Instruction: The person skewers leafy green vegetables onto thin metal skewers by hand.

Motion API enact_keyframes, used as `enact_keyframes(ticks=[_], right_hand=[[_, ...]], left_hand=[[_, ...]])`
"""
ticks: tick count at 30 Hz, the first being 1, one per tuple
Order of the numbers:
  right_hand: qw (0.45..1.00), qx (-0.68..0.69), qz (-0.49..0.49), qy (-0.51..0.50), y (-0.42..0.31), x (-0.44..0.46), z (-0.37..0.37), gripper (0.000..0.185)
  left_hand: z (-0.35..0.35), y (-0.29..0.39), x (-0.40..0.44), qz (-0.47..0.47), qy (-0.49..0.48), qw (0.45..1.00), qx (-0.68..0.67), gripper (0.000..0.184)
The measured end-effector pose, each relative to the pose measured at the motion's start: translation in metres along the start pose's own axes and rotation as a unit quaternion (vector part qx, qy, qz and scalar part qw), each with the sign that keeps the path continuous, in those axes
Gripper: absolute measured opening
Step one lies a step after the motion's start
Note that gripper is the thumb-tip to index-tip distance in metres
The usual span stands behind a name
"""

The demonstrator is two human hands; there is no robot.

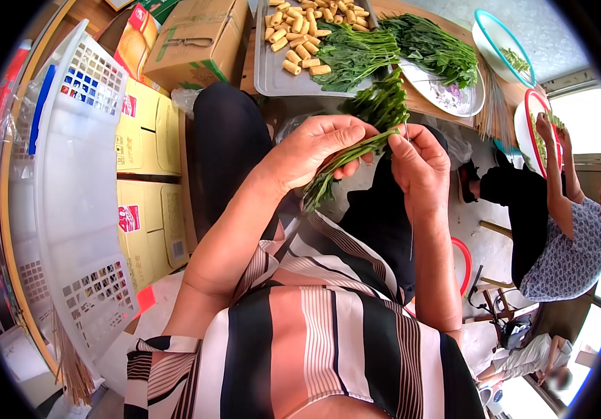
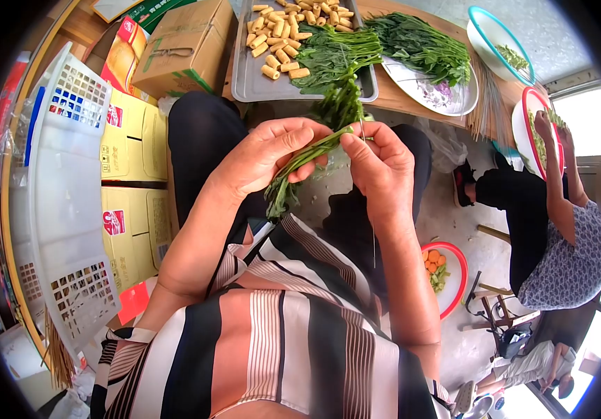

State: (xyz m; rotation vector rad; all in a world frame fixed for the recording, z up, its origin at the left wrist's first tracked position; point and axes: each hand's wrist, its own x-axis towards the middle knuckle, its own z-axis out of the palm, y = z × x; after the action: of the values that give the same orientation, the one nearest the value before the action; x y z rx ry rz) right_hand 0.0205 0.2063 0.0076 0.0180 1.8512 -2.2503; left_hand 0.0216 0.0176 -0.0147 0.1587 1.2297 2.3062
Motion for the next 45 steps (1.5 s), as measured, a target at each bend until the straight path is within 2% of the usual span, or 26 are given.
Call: enact_keyframes(ticks=[4, 6, 8, 11, 14, 18, 20, 24, 45], right_hand=[[1.000, -0.008, -0.001, 0.003, 0.002, 0.001, -0.004, 0.008], [1.000, -0.009, -0.001, 0.005, 0.002, 0.000, -0.002, 0.009], [1.000, -0.009, 0.000, 0.007, 0.002, -0.001, 0.000, 0.011], [1.000, -0.015, 0.000, 0.007, -0.001, -0.004, -0.002, 0.014], [0.998, -0.058, -0.004, -0.031, -0.007, -0.014, -0.009, 0.020], [0.986, -0.147, 0.007, -0.074, -0.014, -0.033, -0.012, 0.025], [0.977, -0.186, 0.023, -0.098, -0.016, -0.040, -0.014, 0.025], [0.976, -0.181, 0.036, -0.113, -0.019, -0.048, -0.015, 0.023], [0.975, -0.183, 0.040, -0.120, -0.019, -0.048, -0.015, 0.022]], left_hand=[[0.002, -0.003, 0.004, 0.015, 0.001, 1.000, 0.019, 0.026], [0.007, -0.009, 0.008, 0.063, 0.034, 0.995, 0.069, 0.024], [0.010, -0.007, 0.009, 0.068, 0.030, 0.995, 0.069, 0.021], [0.006, -0.007, 0.011, 0.094, 0.078, 0.991, 0.051, 0.016], [-0.010, -0.002, 0.009, 0.101, 0.115, 0.988, -0.023, 0.018], [-0.024, 0.011, 0.004, 0.098, 0.168, 0.981, -0.020, 0.025], [-0.025, 0.018, 0.002, 0.099, 0.170, 0.980, -0.018, 0.026], [-0.026, 0.023, 0.002, 0.091, 0.169, 0.981, -0.022, 0.024], [-0.026, 0.023, 0.002, 0.081, 0.121, 0.989, -0.006, 0.027]])
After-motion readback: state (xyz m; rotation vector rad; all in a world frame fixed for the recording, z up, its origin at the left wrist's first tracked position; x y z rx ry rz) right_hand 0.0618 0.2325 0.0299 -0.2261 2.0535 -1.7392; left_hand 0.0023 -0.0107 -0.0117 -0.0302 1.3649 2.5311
